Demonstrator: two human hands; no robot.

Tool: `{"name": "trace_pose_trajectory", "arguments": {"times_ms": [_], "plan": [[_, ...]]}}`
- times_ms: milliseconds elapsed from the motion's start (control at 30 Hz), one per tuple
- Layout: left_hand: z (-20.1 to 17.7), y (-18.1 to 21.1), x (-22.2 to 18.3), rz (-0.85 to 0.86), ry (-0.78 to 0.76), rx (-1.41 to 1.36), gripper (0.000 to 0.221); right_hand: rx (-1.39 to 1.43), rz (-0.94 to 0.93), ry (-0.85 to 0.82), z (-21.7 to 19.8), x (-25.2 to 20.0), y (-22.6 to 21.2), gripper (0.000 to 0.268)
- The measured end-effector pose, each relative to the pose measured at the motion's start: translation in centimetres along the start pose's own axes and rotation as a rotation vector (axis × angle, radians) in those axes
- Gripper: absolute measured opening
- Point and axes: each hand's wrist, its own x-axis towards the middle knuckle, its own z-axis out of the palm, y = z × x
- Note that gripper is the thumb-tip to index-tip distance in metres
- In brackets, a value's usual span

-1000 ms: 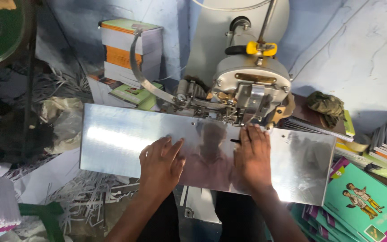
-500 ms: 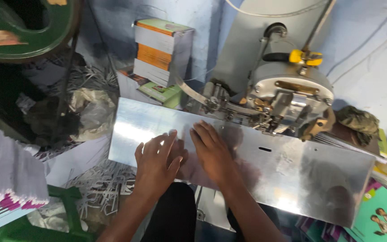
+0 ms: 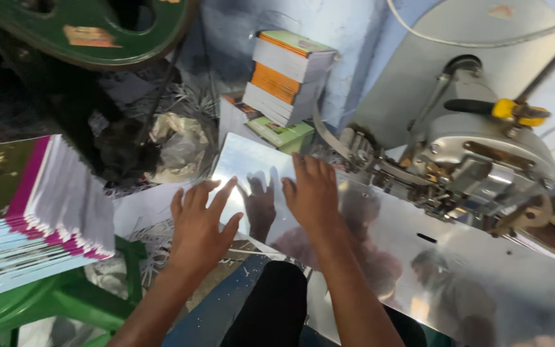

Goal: The person repeatedly picks up a book cover, wraps it around a stack of pages, and feeds the assembled book through a binding machine. The person then removes the bound book and places it on a growing stack to the right.

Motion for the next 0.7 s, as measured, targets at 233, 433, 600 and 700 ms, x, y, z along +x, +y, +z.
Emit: {"name": "trace_pose_trajectory", "arguments": {"times_ms": [233, 433, 600, 700], "plan": [[-4.0, -5.2, -1.4, -0.134, 0.074, 0.176, 0.066, 0.017, -0.021, 0.029, 0.3, -0.2, 0.4, 0.057], [-6.9, -11.6, -2.9, -0.192, 0.173, 0.322, 0.065, 0.028, -0.042, 0.064, 0.0, -0.2, 0.3, 0.054], [-9.0, -17.0, -4.9, -0.209, 0.313, 0.266, 0.06, 0.003, -0.026, 0.042, 0.0, -0.1, 0.2, 0.054], [-9.1, -20.1, -5.5, -0.244, 0.303, 0.367, 0.07, -0.001, -0.011, 0.033, -0.1, -0.1, 0.0, 0.053]]}}
